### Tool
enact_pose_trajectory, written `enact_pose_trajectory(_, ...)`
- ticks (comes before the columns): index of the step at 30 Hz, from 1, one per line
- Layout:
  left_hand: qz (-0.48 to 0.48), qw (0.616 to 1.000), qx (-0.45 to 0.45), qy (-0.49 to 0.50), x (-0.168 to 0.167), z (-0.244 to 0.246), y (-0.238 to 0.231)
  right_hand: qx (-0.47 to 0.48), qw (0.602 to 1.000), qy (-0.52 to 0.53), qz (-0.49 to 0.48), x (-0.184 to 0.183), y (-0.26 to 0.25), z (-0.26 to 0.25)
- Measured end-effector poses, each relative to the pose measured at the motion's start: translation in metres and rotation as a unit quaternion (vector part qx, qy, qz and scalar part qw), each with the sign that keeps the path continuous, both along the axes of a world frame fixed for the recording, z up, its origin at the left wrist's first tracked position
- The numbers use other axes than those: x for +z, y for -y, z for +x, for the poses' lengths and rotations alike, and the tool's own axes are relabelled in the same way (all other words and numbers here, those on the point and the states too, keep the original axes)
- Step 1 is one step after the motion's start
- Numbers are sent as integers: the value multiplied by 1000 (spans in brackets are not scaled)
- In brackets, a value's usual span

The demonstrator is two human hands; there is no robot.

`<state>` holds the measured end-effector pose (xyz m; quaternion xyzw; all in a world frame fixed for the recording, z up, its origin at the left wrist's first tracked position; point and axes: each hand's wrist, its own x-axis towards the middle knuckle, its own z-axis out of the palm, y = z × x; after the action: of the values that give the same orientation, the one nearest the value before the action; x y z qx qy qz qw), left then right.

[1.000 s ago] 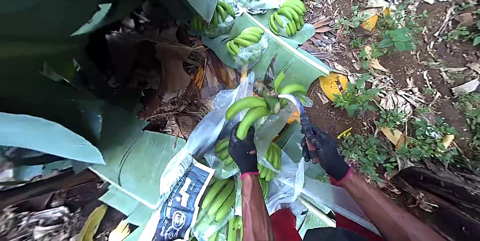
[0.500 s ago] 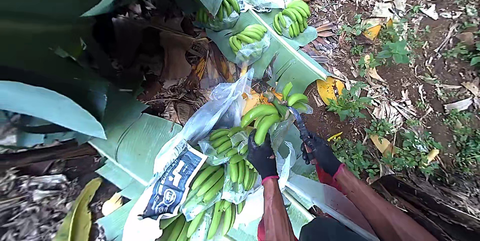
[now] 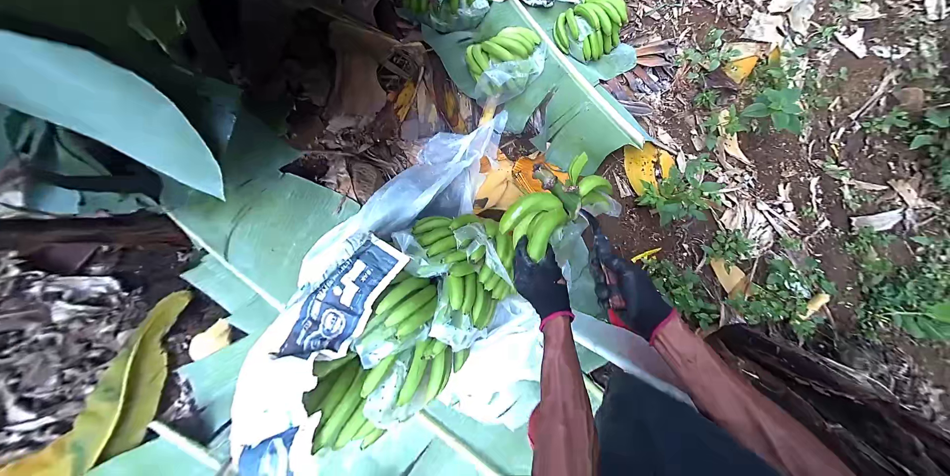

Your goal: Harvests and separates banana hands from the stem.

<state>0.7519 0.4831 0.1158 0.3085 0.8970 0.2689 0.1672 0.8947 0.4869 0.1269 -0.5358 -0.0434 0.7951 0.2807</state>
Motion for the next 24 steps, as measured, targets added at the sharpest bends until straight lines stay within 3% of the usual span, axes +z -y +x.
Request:
enact_pose_trajectory(9,-5,1000,-19,15,-4,-1,27,-118,991,-25,-66,31,18,-20)
enact_pose_trajectory(13,-20,998,-53,34,4,11,44,-163,984,-53,-52,47,39,-6)
enact_pose_trajectory(16,10,996,-73,47,7,17,50,-177,978,-107,19,80,51,32)
enact_pose_trajectory(18,7,995,-77,64,10,25,75,-194,979,-47,44,98,61,71)
enact_pose_trajectory(20,2,994,-70,87,20,27,91,-191,973,97,80,109,58,99)
enact_pose_trajectory(24,-57,985,-22,163,53,1,145,-83,954,258,132,105,71,109)
